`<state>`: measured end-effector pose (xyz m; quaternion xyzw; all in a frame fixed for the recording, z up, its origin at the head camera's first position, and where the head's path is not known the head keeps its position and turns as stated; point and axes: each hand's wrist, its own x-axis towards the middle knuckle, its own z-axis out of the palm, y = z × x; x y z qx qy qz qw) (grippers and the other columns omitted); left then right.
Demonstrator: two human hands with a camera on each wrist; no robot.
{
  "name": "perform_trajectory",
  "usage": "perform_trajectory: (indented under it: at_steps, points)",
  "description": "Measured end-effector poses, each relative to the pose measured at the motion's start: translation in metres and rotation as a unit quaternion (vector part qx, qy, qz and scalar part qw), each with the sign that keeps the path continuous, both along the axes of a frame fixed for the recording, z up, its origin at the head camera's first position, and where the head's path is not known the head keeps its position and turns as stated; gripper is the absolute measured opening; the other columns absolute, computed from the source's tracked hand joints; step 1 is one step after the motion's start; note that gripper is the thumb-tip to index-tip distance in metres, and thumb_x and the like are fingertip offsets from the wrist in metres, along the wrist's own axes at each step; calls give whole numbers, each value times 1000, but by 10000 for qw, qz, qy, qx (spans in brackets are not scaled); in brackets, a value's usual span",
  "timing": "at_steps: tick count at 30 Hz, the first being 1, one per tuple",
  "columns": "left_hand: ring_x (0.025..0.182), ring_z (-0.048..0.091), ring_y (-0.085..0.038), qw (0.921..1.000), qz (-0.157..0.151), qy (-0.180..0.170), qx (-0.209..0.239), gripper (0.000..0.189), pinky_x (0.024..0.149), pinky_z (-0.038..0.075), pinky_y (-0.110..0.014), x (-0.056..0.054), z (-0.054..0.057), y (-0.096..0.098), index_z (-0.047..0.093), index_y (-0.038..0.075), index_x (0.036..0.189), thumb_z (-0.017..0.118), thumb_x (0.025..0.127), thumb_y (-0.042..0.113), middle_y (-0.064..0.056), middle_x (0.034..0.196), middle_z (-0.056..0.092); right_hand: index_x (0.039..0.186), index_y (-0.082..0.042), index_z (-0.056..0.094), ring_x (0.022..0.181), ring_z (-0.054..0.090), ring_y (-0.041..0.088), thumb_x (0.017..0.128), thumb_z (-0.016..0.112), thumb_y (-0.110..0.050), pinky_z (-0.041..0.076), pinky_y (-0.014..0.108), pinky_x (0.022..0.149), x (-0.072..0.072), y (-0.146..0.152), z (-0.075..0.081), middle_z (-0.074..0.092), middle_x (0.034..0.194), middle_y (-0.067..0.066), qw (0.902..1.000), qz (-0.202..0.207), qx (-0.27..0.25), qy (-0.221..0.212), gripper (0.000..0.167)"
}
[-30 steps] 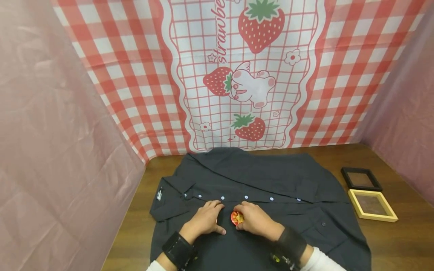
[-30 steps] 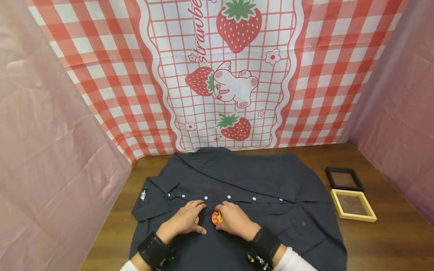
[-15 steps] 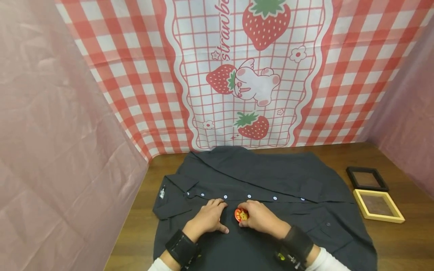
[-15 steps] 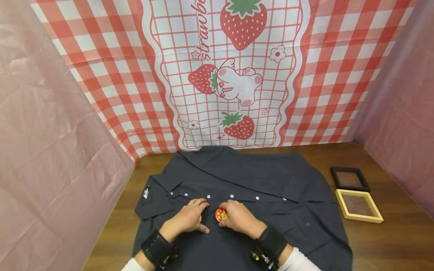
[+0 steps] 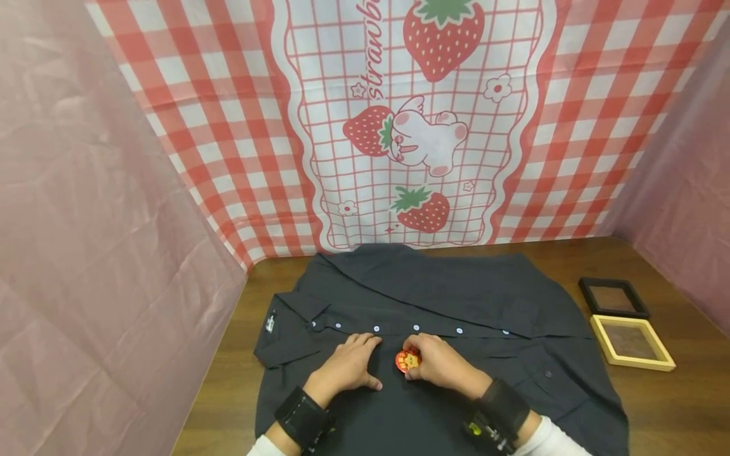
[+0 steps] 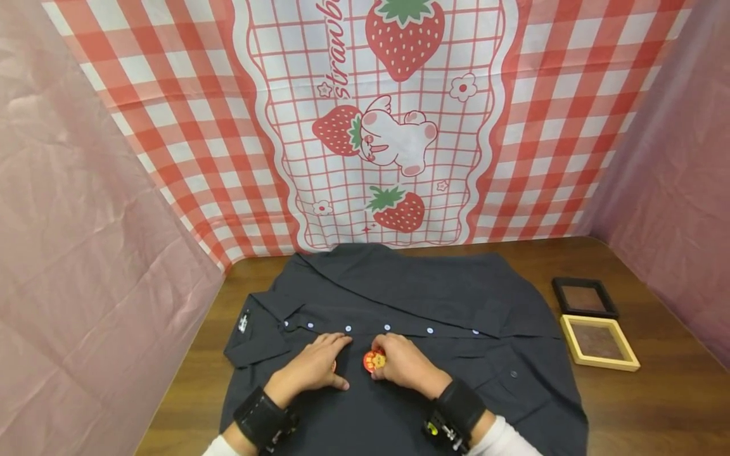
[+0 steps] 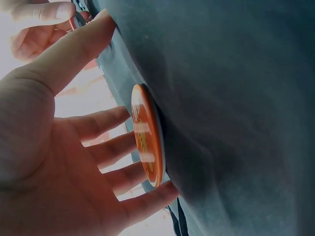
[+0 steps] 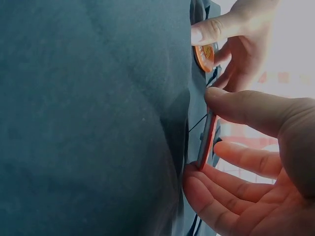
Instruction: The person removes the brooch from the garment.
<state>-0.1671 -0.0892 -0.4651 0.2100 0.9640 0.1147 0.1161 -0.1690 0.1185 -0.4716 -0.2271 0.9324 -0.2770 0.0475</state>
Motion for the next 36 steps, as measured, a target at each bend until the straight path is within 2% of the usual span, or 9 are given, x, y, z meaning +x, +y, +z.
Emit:
perform_trajectory:
  at_steps: [8,16,23,29,36]
  points:
    - [133,45,-31,9999,-76,-7,124,82,103,42,-52,1,1,0,52,11,138,87,69,37,-12,146,48,90,-10,69,68,51,8,69,86,-18,43,23,61,0,6,1,61,77,-5,9994,2,-294,159,28]
    - [133,46,-31,9997,-85,-13,226,77,104,42,-54,1,2,-2,52,10,138,85,72,36,-13,146,49,92,-8,69,67,54,6,71,85,-17,45,20,59,0,7,2,65,80,-1,9974,-64,-700,-125,28]
    - [130,50,-30,9995,-91,77,306,64,104,42,-52,1,3,-2,57,8,134,77,81,40,-12,140,55,91,-7,71,64,52,1,73,84,-17,45,19,58,0,8,2,66,79,-1,9954,-62,-953,-51,24]
    - [126,54,-27,9976,-135,306,600,48,106,43,-49,-1,3,-2,60,8,129,69,90,35,-9,133,61,94,-7,72,64,52,3,77,81,-18,45,19,57,-3,5,6,66,79,-2,9937,-149,-1100,-164,22]
    - [124,57,-25,9936,-195,631,916,41,105,44,-46,-2,3,-1,62,10,128,65,93,30,-7,130,64,97,-7,73,64,52,1,78,80,-19,44,18,56,-3,3,5,65,77,-5,9914,-247,-1276,-162,23]
